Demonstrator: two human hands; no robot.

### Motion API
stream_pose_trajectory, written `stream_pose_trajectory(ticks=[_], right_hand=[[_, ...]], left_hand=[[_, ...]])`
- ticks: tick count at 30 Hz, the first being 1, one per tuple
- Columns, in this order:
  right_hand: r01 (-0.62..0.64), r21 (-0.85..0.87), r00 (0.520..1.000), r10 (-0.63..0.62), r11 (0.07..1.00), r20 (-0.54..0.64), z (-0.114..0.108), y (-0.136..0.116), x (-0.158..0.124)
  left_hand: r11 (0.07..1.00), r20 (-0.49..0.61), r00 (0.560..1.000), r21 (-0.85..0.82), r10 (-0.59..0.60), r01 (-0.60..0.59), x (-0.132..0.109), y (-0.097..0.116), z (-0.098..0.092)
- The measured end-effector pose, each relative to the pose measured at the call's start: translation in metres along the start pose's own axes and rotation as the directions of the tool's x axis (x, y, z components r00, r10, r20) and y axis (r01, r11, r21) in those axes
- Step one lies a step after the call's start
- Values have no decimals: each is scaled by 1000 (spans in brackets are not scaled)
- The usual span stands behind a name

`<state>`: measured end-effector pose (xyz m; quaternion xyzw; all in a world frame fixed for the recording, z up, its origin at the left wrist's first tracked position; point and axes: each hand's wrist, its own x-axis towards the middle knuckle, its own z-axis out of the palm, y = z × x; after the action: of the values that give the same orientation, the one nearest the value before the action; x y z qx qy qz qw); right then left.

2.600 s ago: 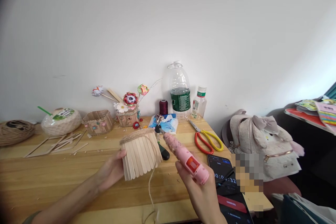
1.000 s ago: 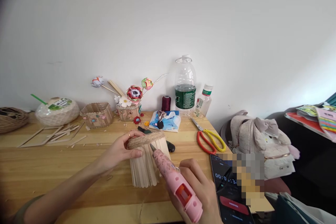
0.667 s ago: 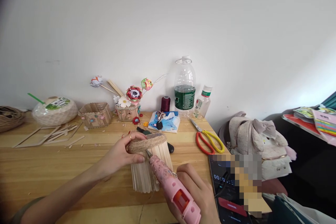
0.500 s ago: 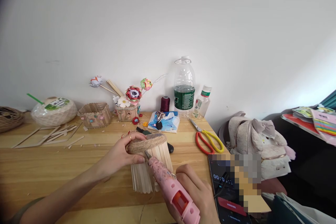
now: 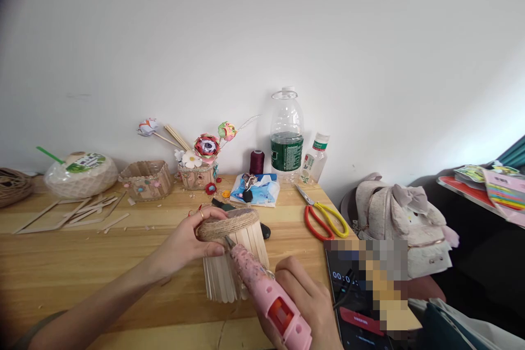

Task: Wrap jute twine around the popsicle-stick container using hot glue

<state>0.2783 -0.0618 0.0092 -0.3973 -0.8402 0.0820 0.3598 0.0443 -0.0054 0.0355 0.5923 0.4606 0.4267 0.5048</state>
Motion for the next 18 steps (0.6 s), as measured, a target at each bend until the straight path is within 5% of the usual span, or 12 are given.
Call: stream_pose_trajectory(ticks=[18], right_hand=[[-3,-21,998,2,1000,-67,-2,0,1]], left_hand=[[1000,28,999,-1,18,-18,-1,-7,-6]])
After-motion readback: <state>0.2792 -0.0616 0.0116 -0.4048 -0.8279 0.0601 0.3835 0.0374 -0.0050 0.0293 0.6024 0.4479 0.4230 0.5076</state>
